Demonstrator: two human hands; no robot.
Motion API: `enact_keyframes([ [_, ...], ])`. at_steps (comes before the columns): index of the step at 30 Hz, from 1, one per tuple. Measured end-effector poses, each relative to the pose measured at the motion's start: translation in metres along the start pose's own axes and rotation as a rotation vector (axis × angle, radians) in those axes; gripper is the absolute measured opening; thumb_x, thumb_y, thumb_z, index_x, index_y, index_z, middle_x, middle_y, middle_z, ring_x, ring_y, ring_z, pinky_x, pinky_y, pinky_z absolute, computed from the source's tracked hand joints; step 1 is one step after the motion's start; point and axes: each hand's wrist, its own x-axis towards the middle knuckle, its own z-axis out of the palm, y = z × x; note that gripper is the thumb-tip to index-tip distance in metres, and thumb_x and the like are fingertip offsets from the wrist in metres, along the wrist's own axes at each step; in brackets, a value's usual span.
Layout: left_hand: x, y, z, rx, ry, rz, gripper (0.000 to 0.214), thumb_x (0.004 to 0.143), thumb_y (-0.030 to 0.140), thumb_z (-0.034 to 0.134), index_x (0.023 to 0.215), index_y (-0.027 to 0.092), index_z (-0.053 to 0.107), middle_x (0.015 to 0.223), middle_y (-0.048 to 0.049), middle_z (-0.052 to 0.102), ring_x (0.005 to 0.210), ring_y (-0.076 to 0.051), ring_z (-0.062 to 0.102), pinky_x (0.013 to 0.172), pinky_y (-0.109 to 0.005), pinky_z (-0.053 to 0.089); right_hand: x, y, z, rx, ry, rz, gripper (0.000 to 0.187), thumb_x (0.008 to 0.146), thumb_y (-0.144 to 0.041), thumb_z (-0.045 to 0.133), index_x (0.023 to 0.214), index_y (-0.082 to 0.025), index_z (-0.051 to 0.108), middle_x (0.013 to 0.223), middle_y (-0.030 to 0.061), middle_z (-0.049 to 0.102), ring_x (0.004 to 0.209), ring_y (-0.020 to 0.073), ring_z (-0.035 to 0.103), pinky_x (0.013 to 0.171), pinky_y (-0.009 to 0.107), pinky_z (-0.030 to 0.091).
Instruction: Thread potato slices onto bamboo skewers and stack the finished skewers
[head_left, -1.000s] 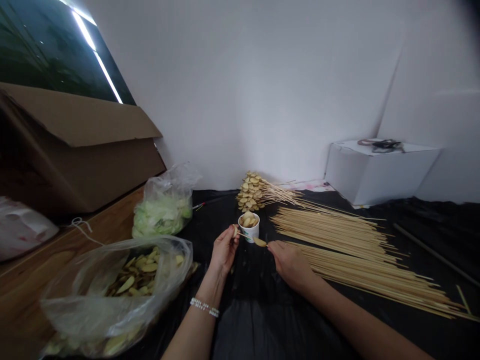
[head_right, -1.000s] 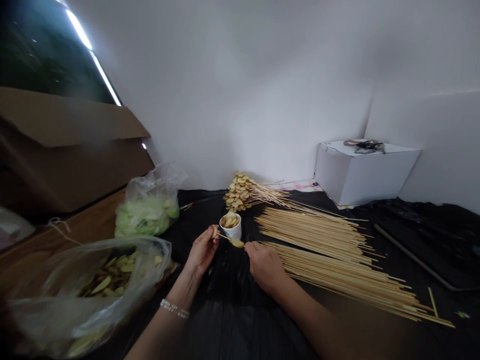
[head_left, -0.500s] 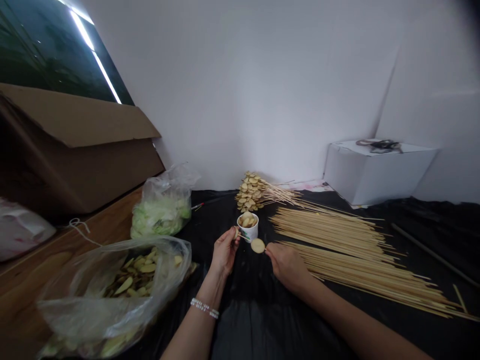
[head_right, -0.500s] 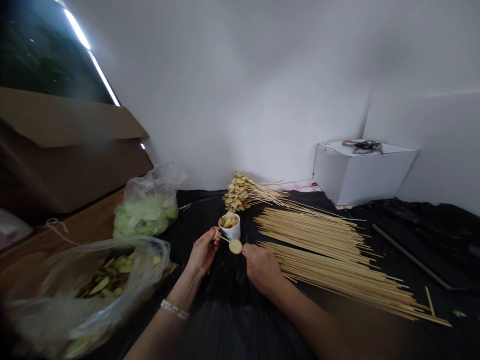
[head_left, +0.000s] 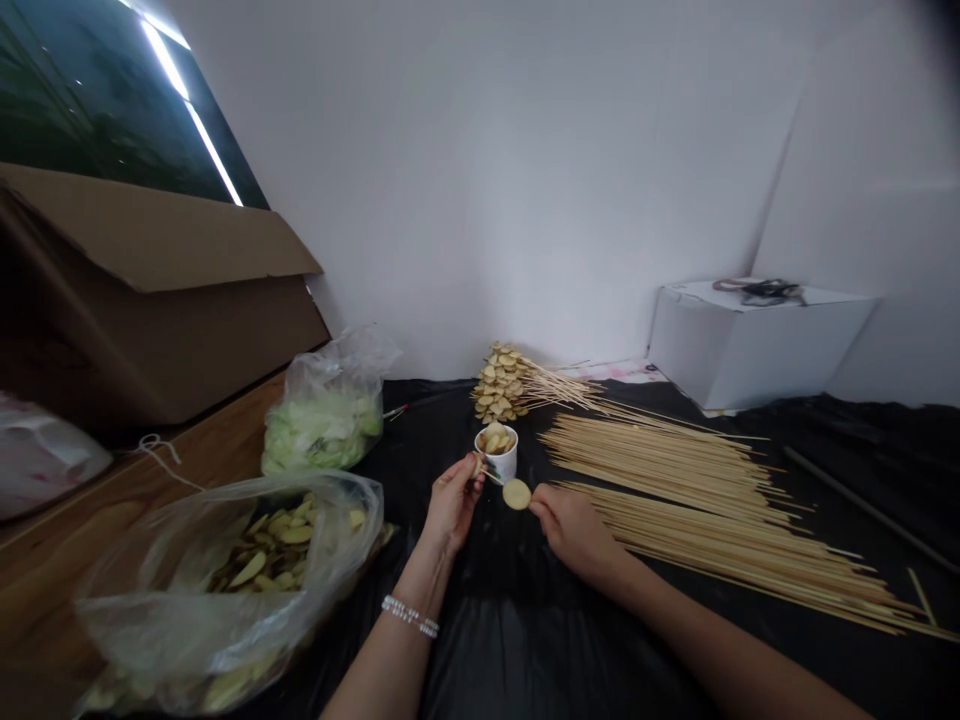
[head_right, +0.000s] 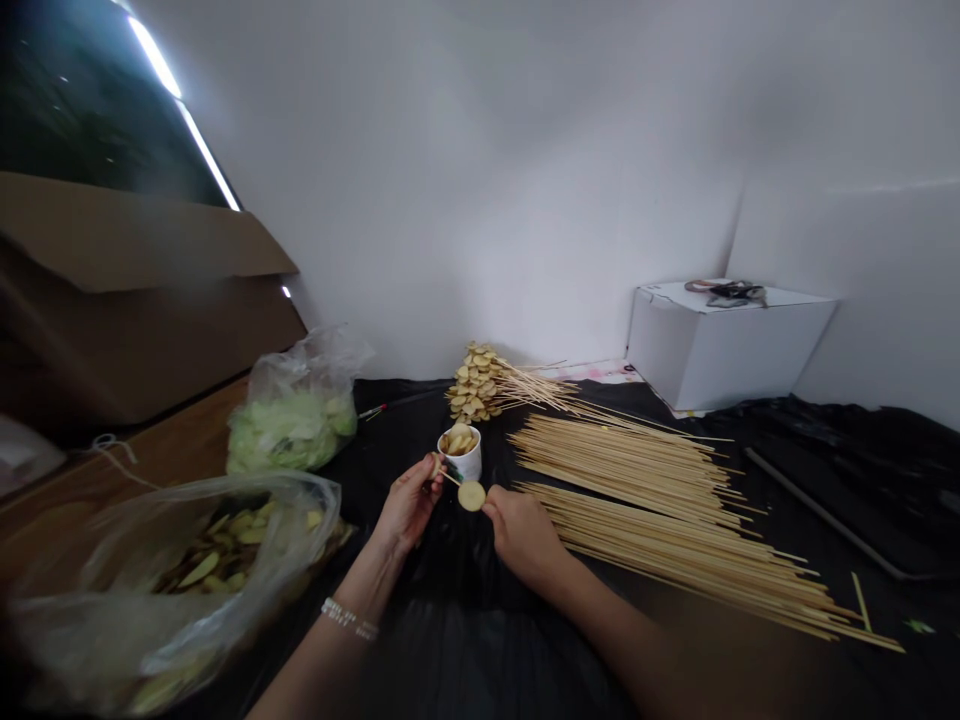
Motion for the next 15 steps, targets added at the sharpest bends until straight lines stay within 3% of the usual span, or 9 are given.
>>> enact_keyframes([
  [9, -0.0007, 0.0064, 0.0019, -0.071, 0.019, 0.006, 0.016, 0.084, 0.021, 0.065, 0.087, 0.007, 0.071, 0.074, -0.0094, 0.069, 0.056, -0.007, 0.058, 0.05, -0.014, 0.05, 0.0049, 0.0012, -0.0024, -0.012, 0.015, -0.012, 0.023, 0.097, -0.023, 0.038, 0.089, -0.018, 0.06, 0.085, 0.0043, 0.067, 0.079, 0.016, 0.06, 0.07, 0.025, 0.036],
  [15, 0.0019, 0.0093, -0.0017, -0.093, 0.07, 0.068, 0.006, 0.079, 0.014, 0.069, 0.081, 0.009, 0.071, 0.082, -0.0106, 0.073, 0.056, -0.006, 0.059, 0.051, -0.013, 0.05, 0.0037, 0.0029, -0.0019, -0.138, -0.034, -0.031, 0.028, 0.098, -0.022, 0.035, 0.087, -0.018, 0.06, 0.084, 0.0046, 0.067, 0.08, 0.0162, 0.06, 0.07, 0.025, 0.035],
])
